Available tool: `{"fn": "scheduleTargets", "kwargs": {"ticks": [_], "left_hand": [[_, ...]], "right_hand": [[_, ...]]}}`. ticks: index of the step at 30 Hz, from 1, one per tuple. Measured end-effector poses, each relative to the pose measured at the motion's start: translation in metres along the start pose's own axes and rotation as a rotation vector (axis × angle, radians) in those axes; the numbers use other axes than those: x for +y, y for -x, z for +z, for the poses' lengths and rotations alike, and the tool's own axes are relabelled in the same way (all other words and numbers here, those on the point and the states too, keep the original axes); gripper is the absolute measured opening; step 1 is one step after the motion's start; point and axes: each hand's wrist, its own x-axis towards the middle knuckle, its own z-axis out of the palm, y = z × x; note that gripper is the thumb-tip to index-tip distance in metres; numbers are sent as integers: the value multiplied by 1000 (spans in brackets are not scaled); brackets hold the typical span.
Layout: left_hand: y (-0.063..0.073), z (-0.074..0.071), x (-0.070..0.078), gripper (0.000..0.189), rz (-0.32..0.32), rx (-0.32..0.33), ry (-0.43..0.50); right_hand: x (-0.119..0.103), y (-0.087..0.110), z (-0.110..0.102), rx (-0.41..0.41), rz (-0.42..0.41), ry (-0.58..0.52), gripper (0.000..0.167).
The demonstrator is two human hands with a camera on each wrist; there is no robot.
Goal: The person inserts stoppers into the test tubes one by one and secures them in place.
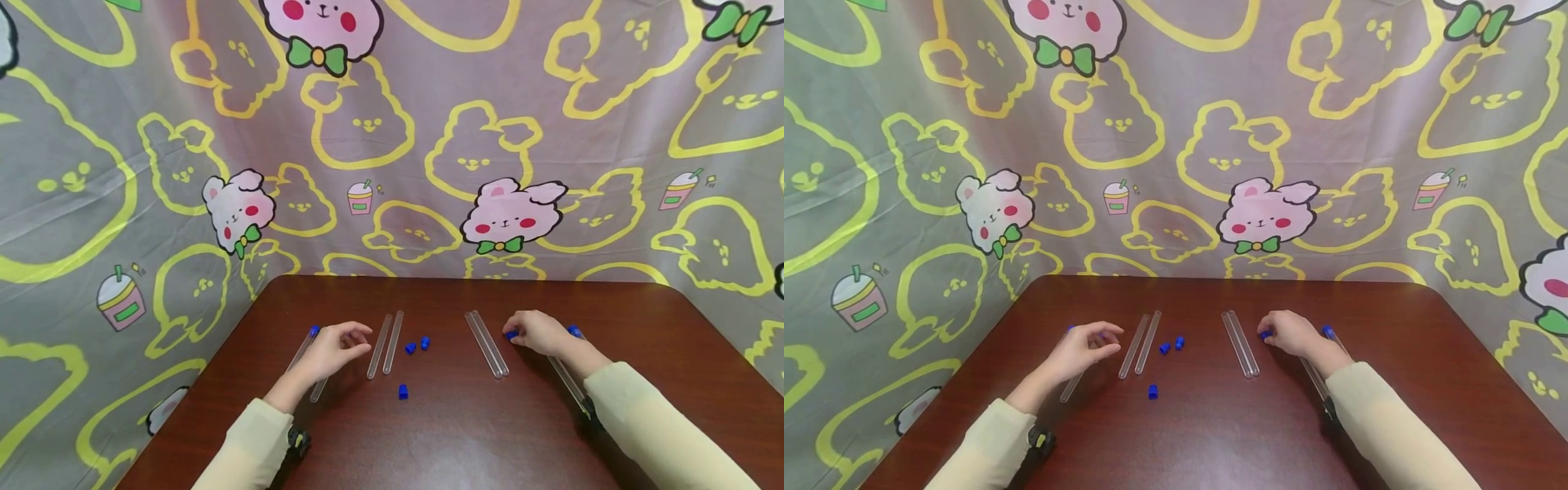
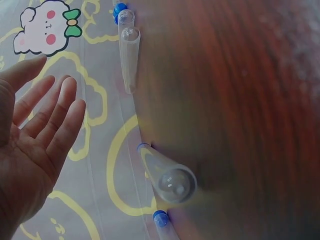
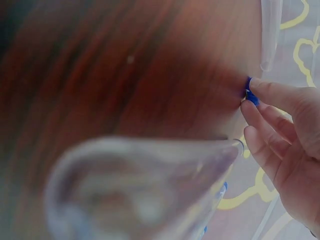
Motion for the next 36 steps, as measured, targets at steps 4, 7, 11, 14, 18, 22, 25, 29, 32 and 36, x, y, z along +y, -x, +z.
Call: {"fn": "scheduleTargets", "kwargs": {"ticks": [4,7,11,14,18,22,25,29,32,36], "left_hand": [[-1,0,-1,26,12,0,2],[-2,0,-3,25,16,0,-5],[-3,1,-6,26,18,-1,-16],[-4,1,-7,27,18,-6,-20],[-6,1,-7,28,7,-15,-20],[-7,0,-7,29,1,-25,-28],[-8,-1,-6,29,0,-37,-42],[-14,-1,-9,29,16,-52,-75],[-19,-1,-11,29,39,-64,-104],[-25,0,-12,30,53,-89,-125]], "right_hand": [[-1,0,0,-2,19,3,15],[-2,1,-2,-2,59,-15,15],[-4,5,-7,-2,103,-57,15],[-4,7,-11,-3,111,-76,16],[-5,12,-14,21,107,-76,18],[-7,16,-17,54,73,-66,19],[-10,20,-20,69,39,-70,19],[-13,25,-23,75,23,-107,18],[-16,29,-25,72,29,-141,18],[-18,36,-27,82,24,-174,18]]}}
